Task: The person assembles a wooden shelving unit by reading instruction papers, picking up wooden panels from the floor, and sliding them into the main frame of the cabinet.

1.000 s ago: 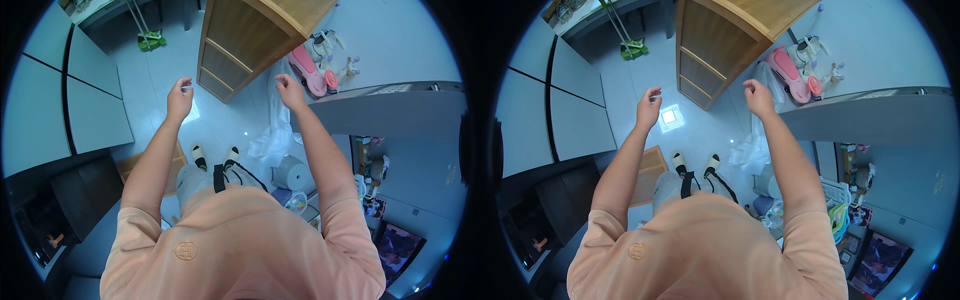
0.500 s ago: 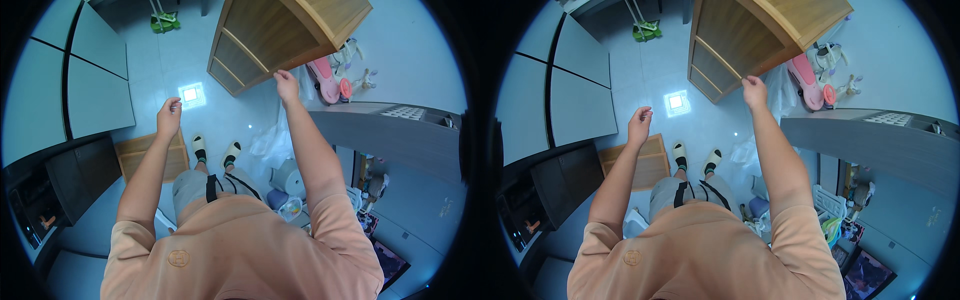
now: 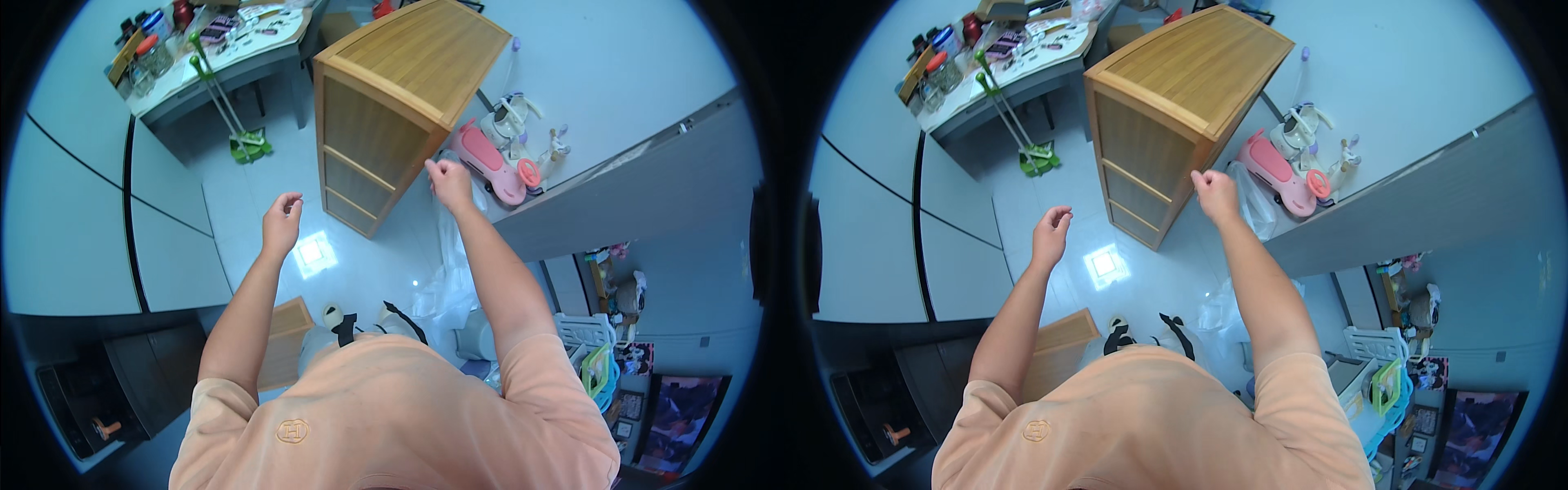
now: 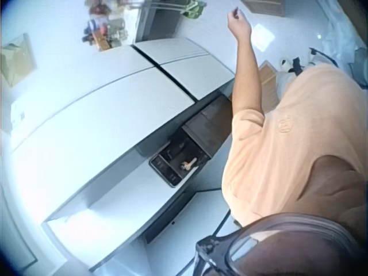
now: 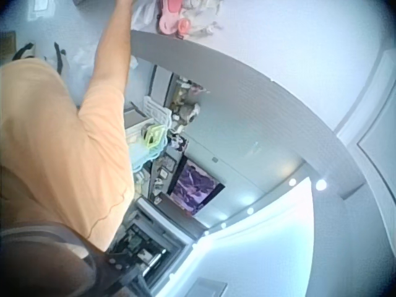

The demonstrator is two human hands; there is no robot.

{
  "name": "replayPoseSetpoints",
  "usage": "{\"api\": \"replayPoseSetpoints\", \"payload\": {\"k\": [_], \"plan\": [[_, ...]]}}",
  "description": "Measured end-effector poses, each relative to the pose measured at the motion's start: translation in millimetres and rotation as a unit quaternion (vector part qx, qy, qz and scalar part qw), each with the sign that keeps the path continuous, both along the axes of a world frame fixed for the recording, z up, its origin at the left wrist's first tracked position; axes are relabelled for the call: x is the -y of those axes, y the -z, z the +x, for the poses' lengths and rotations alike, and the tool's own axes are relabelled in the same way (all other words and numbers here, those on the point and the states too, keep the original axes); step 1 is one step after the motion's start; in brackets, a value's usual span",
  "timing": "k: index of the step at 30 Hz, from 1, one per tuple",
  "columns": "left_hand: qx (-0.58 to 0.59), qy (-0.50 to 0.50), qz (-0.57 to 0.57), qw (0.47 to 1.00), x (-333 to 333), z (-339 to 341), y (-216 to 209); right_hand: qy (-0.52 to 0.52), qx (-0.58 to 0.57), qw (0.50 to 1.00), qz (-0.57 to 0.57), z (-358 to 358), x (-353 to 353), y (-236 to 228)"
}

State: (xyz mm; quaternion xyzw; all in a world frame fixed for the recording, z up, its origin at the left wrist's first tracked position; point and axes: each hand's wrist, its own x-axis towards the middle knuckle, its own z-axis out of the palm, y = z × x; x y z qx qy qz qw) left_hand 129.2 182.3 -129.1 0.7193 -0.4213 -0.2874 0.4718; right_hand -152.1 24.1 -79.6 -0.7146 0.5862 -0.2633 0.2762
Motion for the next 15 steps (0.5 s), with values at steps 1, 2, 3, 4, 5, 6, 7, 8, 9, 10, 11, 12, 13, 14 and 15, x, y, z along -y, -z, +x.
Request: {"api": "replayPoseSetpoints", "payload": {"k": [1,2,3,4,5,6,7,8,9,10,11,12,13,14,15], "plan": [[-0.003,0.011,-0.013,1.000,7,0,-4,0.009,-0.040,0.996,-0.079,3,-2,-20],[0.000,0.015,-0.019,1.000,14,0,-8,0.029,-0.084,0.993,-0.084,7,-3,-40],[-0.008,0.033,-0.031,0.999,24,-5,-15,0.039,-0.082,0.992,-0.090,5,-3,-49],[-0.016,0.050,-0.044,0.998,32,-11,-22,0.015,-0.163,0.933,-0.322,4,0,-57],[-0.014,0.056,-0.051,0.997,40,-18,-28,-0.010,-0.237,0.813,-0.532,4,2,-64],[0.002,0.072,-0.056,0.996,46,-23,-35,-0.035,-0.315,0.835,-0.450,6,-3,-61],[0.026,0.094,-0.061,0.993,52,-36,-46,-0.022,-0.310,0.835,-0.453,-5,-2,-59],[0.032,0.102,-0.074,0.992,56,-48,-57,-0.080,-0.216,0.924,-0.306,-15,1,-57],[0.036,0.103,-0.081,0.991,61,-53,-61,-0.144,-0.116,0.971,-0.149,-16,5,-63],[0.032,0.107,-0.094,0.989,67,-58,-64,-0.188,-0.155,0.969,-0.031,-19,21,-76],[0.029,0.111,-0.106,0.988,75,-63,-69,-0.187,-0.153,0.970,-0.039,-20,25,-81],[0.048,0.107,-0.116,0.986,83,-64,-75,-0.174,-0.144,0.956,-0.189,-16,25,-81],[0.052,0.108,-0.120,0.985,91,-70,-82,-0.153,-0.134,0.921,-0.333,-17,23,-80],[0.109,0.106,-0.147,0.977,100,-76,-88,-0.181,-0.189,0.908,-0.326,-21,30,-70],[0.168,0.102,-0.174,0.965,109,-81,-96,-0.254,-0.249,0.899,-0.257,-24,34,-67]]}}
